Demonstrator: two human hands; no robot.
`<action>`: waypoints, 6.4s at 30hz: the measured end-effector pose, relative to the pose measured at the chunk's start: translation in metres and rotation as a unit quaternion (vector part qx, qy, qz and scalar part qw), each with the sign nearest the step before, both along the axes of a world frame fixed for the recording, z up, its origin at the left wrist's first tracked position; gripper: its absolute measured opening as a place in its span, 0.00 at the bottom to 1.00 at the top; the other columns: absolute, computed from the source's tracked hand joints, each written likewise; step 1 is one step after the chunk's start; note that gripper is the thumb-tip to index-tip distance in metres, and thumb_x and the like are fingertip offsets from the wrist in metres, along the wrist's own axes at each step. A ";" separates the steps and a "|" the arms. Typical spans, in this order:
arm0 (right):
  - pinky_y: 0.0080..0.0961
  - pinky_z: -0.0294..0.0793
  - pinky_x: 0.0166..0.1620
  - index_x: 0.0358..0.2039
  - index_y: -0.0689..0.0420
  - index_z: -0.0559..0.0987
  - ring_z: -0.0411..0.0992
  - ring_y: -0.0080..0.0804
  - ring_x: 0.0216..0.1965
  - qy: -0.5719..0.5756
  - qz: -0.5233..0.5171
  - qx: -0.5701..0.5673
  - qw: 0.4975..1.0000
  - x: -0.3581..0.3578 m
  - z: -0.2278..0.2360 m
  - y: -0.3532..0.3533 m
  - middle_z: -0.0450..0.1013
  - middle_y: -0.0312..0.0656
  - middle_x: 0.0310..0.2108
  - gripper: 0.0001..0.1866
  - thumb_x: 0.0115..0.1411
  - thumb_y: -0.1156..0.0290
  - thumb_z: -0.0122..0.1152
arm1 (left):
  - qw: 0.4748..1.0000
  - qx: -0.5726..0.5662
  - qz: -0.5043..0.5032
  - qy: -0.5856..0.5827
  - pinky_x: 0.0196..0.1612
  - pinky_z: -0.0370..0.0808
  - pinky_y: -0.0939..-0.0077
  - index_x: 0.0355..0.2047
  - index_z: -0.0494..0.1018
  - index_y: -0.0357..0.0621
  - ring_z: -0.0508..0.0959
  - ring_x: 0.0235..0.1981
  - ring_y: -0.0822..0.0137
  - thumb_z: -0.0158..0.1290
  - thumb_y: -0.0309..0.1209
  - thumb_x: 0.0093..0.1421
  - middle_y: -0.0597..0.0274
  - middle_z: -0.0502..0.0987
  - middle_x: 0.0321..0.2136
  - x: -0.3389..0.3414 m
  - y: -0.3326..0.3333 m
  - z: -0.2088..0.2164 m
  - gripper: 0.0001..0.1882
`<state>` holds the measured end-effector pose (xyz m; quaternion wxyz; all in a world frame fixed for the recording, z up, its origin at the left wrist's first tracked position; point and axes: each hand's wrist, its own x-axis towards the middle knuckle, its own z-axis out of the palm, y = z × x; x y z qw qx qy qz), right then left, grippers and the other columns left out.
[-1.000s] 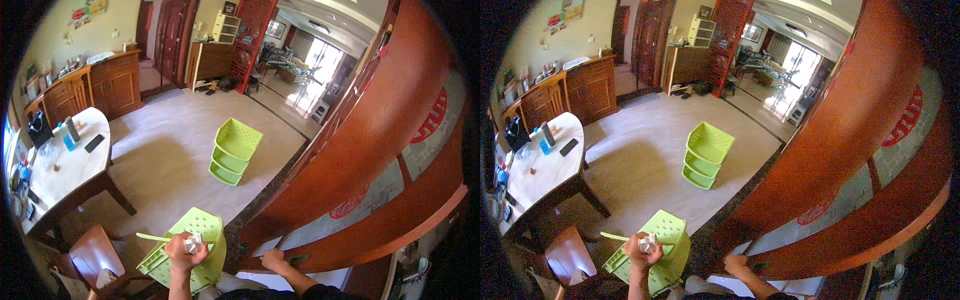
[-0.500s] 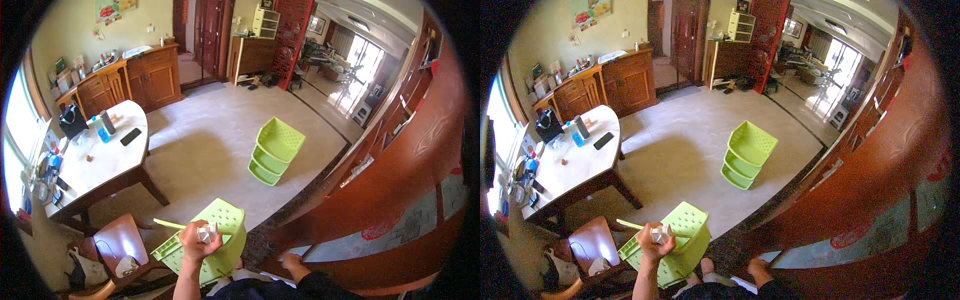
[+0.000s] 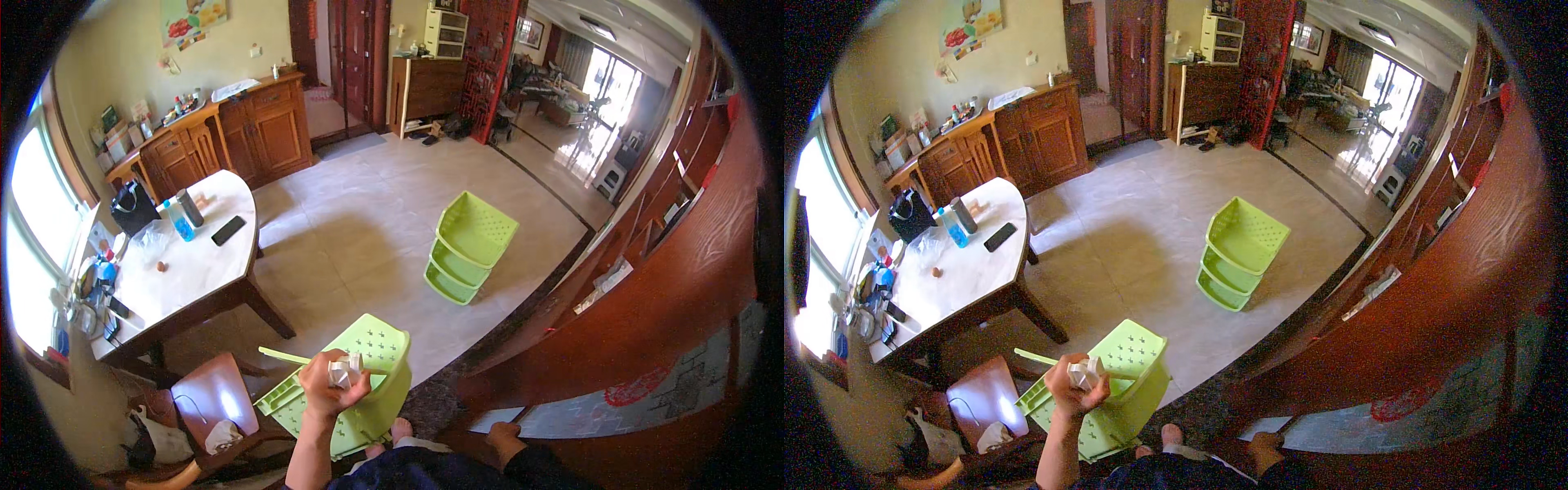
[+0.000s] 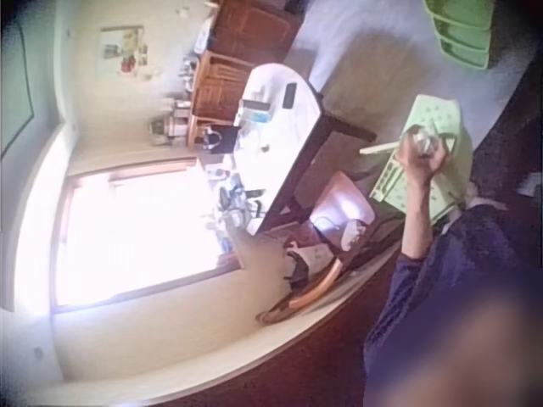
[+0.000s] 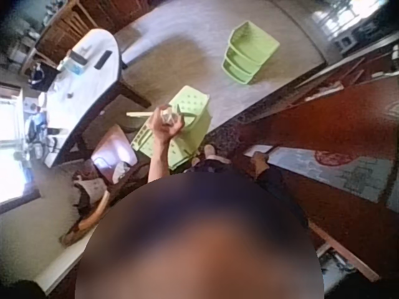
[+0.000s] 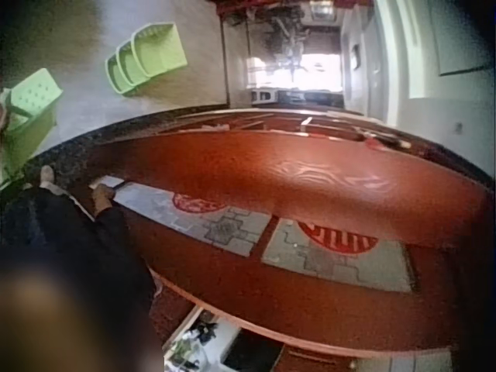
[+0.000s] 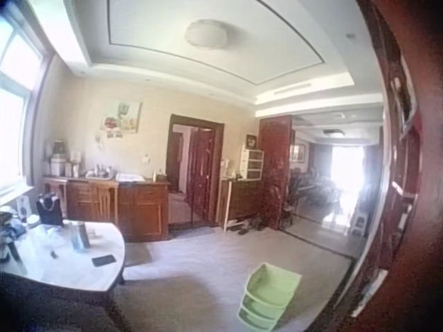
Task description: Clean a plastic shelf component and assemble it onto a tiered shelf unit.
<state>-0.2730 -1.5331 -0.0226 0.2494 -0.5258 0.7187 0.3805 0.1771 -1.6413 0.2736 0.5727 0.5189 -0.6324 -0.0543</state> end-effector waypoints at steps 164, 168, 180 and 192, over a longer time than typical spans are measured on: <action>0.51 0.63 0.58 0.57 0.54 0.67 0.69 0.41 0.54 -0.798 -0.520 0.240 0.186 0.127 0.174 -0.220 0.70 0.45 0.54 0.28 0.60 0.55 0.54 | 0.867 -0.150 -0.384 -0.279 0.25 0.78 0.70 0.30 0.72 0.39 0.79 0.23 0.59 0.65 0.50 0.47 0.58 0.77 0.24 -0.118 -0.124 0.043 0.26; 0.50 0.65 0.56 0.57 0.56 0.68 0.70 0.42 0.53 -0.808 -0.523 0.173 0.211 0.132 0.182 -0.216 0.71 0.45 0.52 0.27 0.59 0.57 0.55 | 0.860 -0.154 -0.406 -0.268 0.25 0.78 0.70 0.31 0.72 0.39 0.79 0.23 0.59 0.64 0.50 0.47 0.58 0.76 0.23 -0.109 -0.122 0.040 0.26; 0.54 0.67 0.56 0.58 0.60 0.66 0.70 0.47 0.54 -0.833 -0.496 0.088 0.228 0.168 0.172 -0.228 0.70 0.48 0.55 0.30 0.57 0.60 0.56 | 0.839 -0.192 -0.395 -0.322 0.23 0.77 0.73 0.28 0.72 0.40 0.79 0.25 0.61 0.63 0.50 0.49 0.58 0.76 0.24 -0.069 -0.107 0.059 0.24; 0.44 0.74 0.48 0.55 0.60 0.69 0.74 0.42 0.48 -0.834 -0.488 0.131 0.222 0.197 0.171 -0.240 0.73 0.47 0.49 0.24 0.61 0.60 0.52 | 0.862 -0.174 -0.328 -0.345 0.23 0.76 0.73 0.28 0.71 0.40 0.80 0.28 0.62 0.62 0.49 0.49 0.59 0.76 0.25 -0.047 -0.097 0.058 0.23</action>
